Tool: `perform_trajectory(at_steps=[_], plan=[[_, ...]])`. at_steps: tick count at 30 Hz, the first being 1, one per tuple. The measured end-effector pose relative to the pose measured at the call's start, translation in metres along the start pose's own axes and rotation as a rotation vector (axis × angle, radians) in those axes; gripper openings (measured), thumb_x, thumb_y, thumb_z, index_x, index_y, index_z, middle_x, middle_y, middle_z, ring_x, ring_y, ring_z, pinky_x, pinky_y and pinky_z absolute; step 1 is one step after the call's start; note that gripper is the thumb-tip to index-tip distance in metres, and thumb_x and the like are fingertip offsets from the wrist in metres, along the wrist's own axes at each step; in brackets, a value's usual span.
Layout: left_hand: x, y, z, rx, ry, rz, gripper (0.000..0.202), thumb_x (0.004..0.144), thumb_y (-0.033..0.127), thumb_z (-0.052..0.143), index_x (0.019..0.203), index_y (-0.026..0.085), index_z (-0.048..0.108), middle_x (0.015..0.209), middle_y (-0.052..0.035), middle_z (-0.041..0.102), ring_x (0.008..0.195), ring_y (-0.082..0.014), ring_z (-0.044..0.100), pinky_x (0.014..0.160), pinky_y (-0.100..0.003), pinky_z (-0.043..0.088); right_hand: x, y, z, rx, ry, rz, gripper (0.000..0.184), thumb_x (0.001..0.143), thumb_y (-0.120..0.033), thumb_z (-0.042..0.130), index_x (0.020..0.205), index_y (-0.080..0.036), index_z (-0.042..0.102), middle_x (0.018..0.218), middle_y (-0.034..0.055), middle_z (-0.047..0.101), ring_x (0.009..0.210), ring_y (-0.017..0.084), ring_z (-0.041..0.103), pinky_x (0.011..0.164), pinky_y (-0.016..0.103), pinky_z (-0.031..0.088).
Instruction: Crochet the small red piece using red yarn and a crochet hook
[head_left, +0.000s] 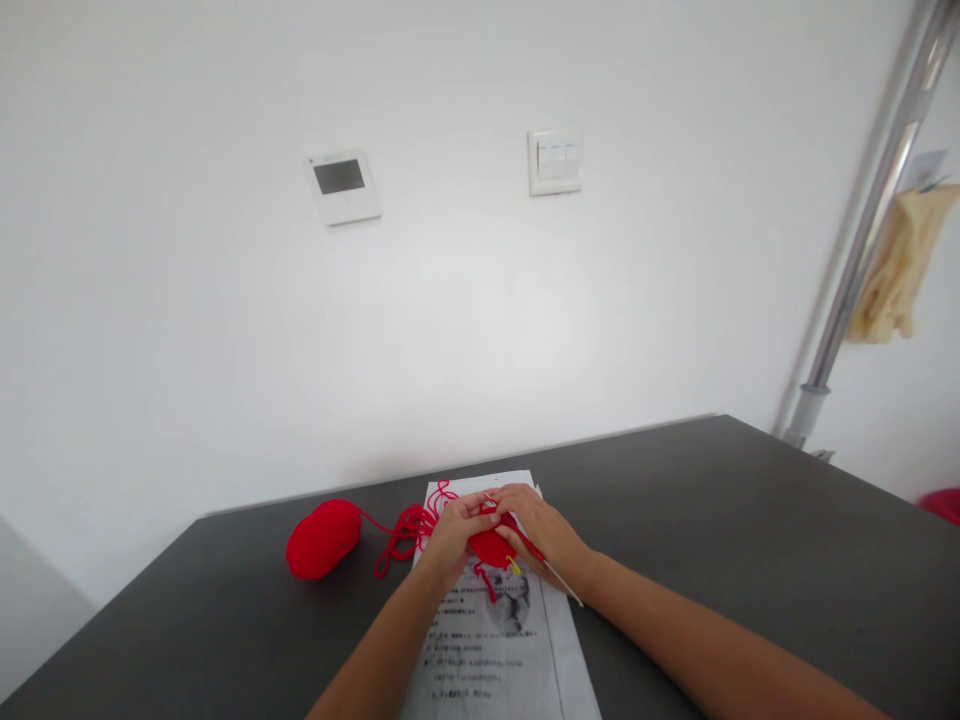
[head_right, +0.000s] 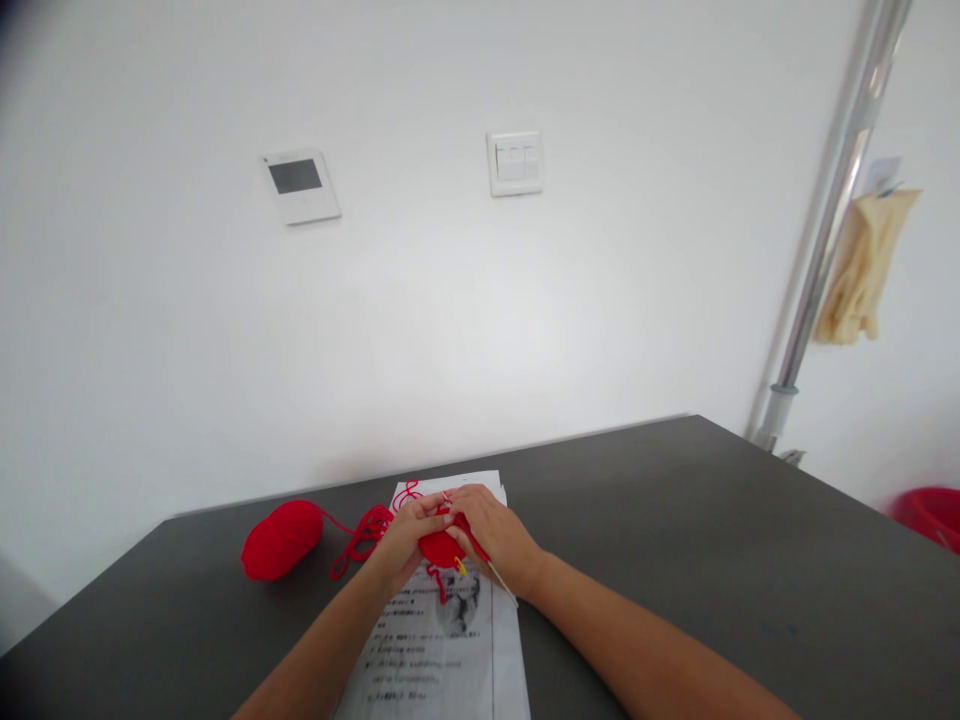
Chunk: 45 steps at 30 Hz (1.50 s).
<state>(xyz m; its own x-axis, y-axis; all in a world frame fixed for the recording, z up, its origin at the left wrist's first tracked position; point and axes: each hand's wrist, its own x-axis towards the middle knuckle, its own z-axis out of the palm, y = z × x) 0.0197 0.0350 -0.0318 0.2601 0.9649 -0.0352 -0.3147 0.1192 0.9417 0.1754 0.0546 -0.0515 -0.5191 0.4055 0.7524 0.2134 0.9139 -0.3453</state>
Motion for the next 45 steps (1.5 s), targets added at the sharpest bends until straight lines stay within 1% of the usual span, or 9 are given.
perform_trajectory(at_steps=[4,8,14,19,24,28,35,39,45], plan=[[-0.002,0.005,-0.012,0.014,-0.086,-0.081,0.040,0.058,0.020,0.076,0.096,0.010,0.067,0.081,-0.0097,0.070,0.067,-0.0161,0.064,0.061,-0.022,0.044,-0.001,0.001,-0.001,0.083,0.014,0.053,0.011,0.087,-0.022,0.048,0.098,-0.020,0.049,0.100,0.0087,0.057,0.098,0.020,0.053,0.086,0.036,0.047],[-0.005,0.011,-0.017,0.021,-0.139,-0.133,0.042,0.057,0.015,0.076,0.098,0.010,0.067,0.084,-0.0102,0.071,0.068,-0.0153,0.064,0.063,-0.021,0.044,0.001,0.001,-0.003,0.166,0.010,0.043,0.008,0.088,-0.025,0.049,0.093,-0.021,0.053,0.096,0.0077,0.060,0.095,0.018,0.055,0.084,0.034,0.047],[-0.005,0.008,-0.019,0.038,-0.169,-0.128,0.043,0.058,0.016,0.076,0.100,0.011,0.067,0.083,-0.0100,0.070,0.069,-0.0155,0.064,0.066,-0.022,0.043,0.001,0.004,-0.006,0.166,-0.064,0.001,0.012,0.089,-0.028,0.050,0.095,-0.020,0.056,0.093,0.0077,0.063,0.092,0.018,0.056,0.082,0.034,0.047],[-0.003,0.008,-0.027,0.074,-0.116,-0.147,0.053,0.057,0.015,0.077,0.107,0.013,0.064,0.075,-0.0066,0.069,0.064,-0.0134,0.061,0.062,-0.021,0.041,0.002,0.003,-0.009,0.103,-0.124,-0.025,0.015,0.090,-0.027,0.047,0.101,-0.020,0.056,0.096,0.0084,0.063,0.095,0.019,0.055,0.085,0.035,0.046],[-0.007,0.017,-0.036,0.082,-0.034,-0.144,0.053,0.056,0.015,0.078,0.107,0.015,0.064,0.069,-0.0018,0.065,0.055,-0.0080,0.055,0.055,-0.019,0.038,0.003,0.001,-0.012,0.141,-0.085,-0.022,0.015,0.090,-0.025,0.048,0.100,-0.019,0.057,0.098,0.0084,0.064,0.097,0.018,0.056,0.086,0.034,0.046],[-0.009,0.020,-0.041,0.070,-0.051,-0.133,0.053,0.057,0.014,0.077,0.108,0.015,0.064,0.068,-0.0023,0.064,0.055,-0.0086,0.054,0.053,-0.019,0.036,0.001,0.002,-0.009,0.253,-0.006,0.067,0.014,0.088,-0.027,0.052,0.095,-0.019,0.061,0.095,0.0078,0.065,0.092,0.018,0.059,0.084,0.032,0.048],[-0.007,0.018,-0.049,0.124,-0.064,-0.172,0.049,0.057,0.013,0.076,0.105,0.015,0.065,0.067,-0.0020,0.064,0.051,-0.0085,0.054,0.051,-0.020,0.035,0.004,-0.002,-0.005,0.431,0.039,0.394,0.019,0.083,-0.034,0.058,0.085,-0.017,0.066,0.082,0.0061,0.068,0.077,0.017,0.063,0.072,0.029,0.049],[-0.009,0.019,-0.051,0.132,-0.075,-0.210,0.048,0.055,0.013,0.077,0.102,0.014,0.067,0.065,-0.0012,0.063,0.051,-0.0082,0.053,0.052,-0.020,0.035,0.007,-0.004,-0.006,0.537,0.031,0.461,0.023,0.081,-0.038,0.059,0.080,-0.016,0.066,0.075,0.0046,0.067,0.071,0.016,0.062,0.067,0.028,0.049],[-0.011,0.020,-0.053,0.115,-0.110,-0.229,0.047,0.054,0.014,0.077,0.100,0.014,0.068,0.062,-0.0006,0.063,0.048,-0.0073,0.051,0.049,-0.019,0.034,0.007,-0.004,-0.004,0.690,0.038,0.518,0.026,0.079,-0.040,0.062,0.078,-0.015,0.066,0.074,0.0049,0.067,0.071,0.016,0.063,0.068,0.029,0.050]])
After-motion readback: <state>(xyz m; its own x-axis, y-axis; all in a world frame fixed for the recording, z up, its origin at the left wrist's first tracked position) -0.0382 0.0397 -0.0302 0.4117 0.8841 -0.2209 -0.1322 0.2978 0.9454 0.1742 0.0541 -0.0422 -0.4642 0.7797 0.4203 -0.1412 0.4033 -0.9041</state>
